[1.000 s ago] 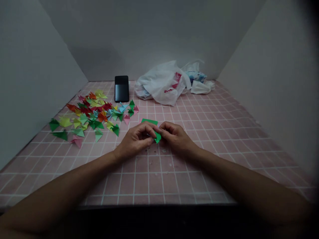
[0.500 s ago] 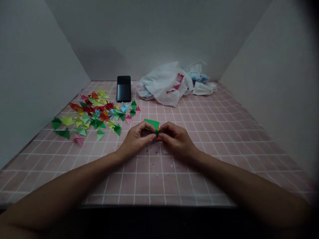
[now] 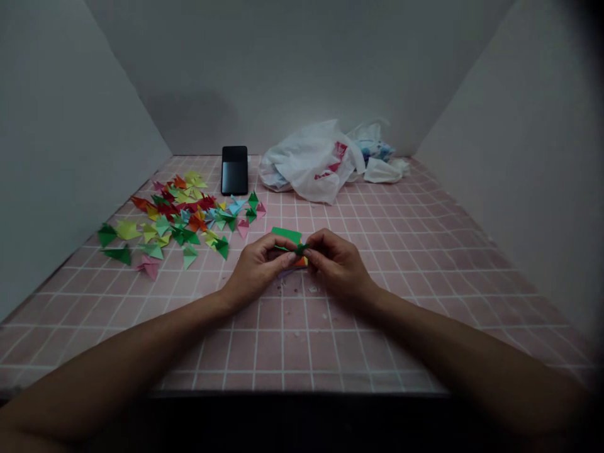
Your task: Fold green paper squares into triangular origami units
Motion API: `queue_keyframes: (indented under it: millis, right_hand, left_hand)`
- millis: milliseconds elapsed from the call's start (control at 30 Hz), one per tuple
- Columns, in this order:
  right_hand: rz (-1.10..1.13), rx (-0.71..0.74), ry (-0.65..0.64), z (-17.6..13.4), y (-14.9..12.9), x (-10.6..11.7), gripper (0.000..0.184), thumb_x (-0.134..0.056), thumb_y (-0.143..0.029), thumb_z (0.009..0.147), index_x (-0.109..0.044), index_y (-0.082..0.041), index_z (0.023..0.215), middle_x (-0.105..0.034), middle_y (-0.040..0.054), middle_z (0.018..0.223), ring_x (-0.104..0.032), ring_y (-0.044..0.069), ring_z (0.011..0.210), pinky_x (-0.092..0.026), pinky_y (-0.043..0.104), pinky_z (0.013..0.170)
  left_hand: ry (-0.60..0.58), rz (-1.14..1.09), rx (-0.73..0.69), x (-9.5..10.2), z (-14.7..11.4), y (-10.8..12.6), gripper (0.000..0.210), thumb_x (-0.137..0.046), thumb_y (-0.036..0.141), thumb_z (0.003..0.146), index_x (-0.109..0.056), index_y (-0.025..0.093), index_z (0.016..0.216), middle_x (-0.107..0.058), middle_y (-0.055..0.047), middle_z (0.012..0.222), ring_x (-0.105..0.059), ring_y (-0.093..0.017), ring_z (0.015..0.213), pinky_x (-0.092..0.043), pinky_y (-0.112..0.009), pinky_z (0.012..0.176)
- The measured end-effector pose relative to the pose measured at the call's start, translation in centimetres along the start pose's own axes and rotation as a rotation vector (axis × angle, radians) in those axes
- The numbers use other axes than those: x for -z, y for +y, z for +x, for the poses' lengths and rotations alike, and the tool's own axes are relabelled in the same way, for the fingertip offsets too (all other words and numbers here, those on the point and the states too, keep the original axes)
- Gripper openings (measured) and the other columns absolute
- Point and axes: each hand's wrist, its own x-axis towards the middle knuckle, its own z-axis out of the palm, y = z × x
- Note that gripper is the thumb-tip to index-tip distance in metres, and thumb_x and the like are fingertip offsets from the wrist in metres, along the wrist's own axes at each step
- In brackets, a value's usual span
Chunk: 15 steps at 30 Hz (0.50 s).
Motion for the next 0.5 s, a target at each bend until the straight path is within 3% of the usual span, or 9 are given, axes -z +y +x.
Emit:
queue_keyframes:
  millis: [333,500]
  right_hand:
    - [-0.336,0.340,-0.026,-0.01,-0.63,0.27,0.017,-0.058,-0.005,0.089,-0.063,-0.021,0.085,-0.058,0.0000,0.079,-0.057,0.015,0.075,-0.045,0.029,0.068]
    - [-0.366,0.339,-0.052,-0.07,-0.74,0.26,0.017,-0.057,-0.007,0.090,-0.061,-0.023,0.086,-0.060,0.0009,0.082,-0.058,0.016,0.078,-0.046,0.030,0.069]
  left_hand:
    - [0.000,-0.230,0.199,-0.57,-0.44,0.26,0.020,-0.076,0.032,0.081,-0.070,0.016,0.092,-0.072,-0.002,0.090,-0.070,-0.015,0.085,-0.053,-0.033,0.093]
    - [0.015,-0.293,0.256,-0.64,-0.43,0.05,0.019,-0.079,0.028,0.077,-0.069,0.016,0.086,-0.071,-0.001,0.087,-0.068,-0.013,0.079,-0.052,-0.032,0.092]
